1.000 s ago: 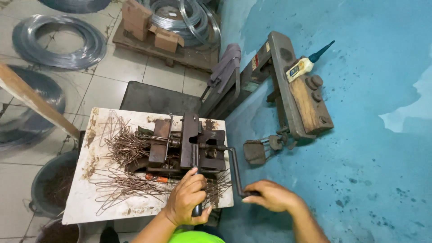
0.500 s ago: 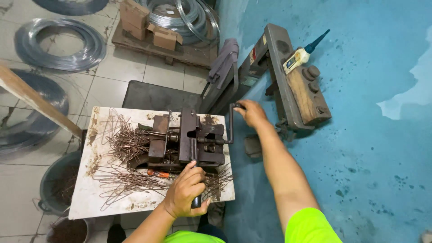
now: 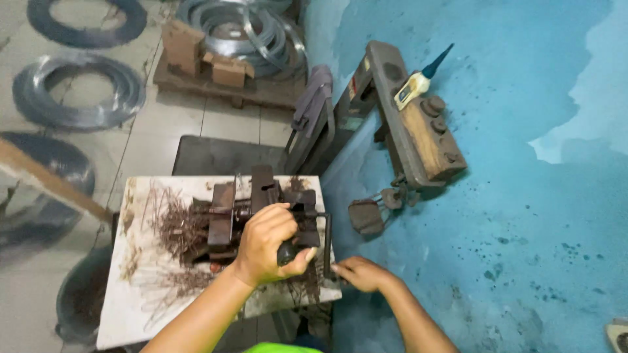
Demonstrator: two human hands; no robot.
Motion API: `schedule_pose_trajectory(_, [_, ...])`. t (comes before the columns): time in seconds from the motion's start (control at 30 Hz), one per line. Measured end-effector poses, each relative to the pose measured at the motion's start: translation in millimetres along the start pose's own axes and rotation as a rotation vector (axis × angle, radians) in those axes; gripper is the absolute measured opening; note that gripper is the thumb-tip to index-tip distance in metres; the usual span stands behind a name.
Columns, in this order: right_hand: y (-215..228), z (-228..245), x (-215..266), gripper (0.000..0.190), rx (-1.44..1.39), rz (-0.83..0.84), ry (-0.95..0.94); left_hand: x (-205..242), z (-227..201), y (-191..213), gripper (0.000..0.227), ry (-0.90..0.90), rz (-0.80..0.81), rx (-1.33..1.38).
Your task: Manually forming metal wires using a hand-cranked machine
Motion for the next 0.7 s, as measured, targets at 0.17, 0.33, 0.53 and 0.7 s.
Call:
schedule_pose_trajectory(0.17, [30.3, 5.6, 57.1, 0.057, -0.122, -0.019, -0.168, -62.6, 76.2, -2.9, 0.046, 0.557, -0.034, 0.054])
schedule_pose_trajectory(0.33, [50.8, 12.6, 78.4, 0.058, -0.090, -0.113, -0.181, -105.2, 139.6, -4.0, 0.038, 0.854, 0.007, -0.041])
schedule_pose_trajectory(0.53, [44.4, 14.9, 78.5, 0.053, -0.087, -0.189, -0.140, -101.1, 174.2, 6.5, 0.053, 0.827, 0.151, -0.104])
schedule_pose_trajectory(0.7, [39.2, 22.2, 83.5, 0.050, -0.050, -0.201, -0.119, -64.5, 155.8, 21.0, 0.058, 0.676, 0.195, -0.123])
Point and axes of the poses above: each hand's wrist, its own x-axis away from the middle knuckle, its own y-axis out of the back of the hand, z = x × y, the point moved 5 cm from there along -x, towards the middle knuckle, and after that the axes turned 9 degrees about -x, right-handed, at the moved point
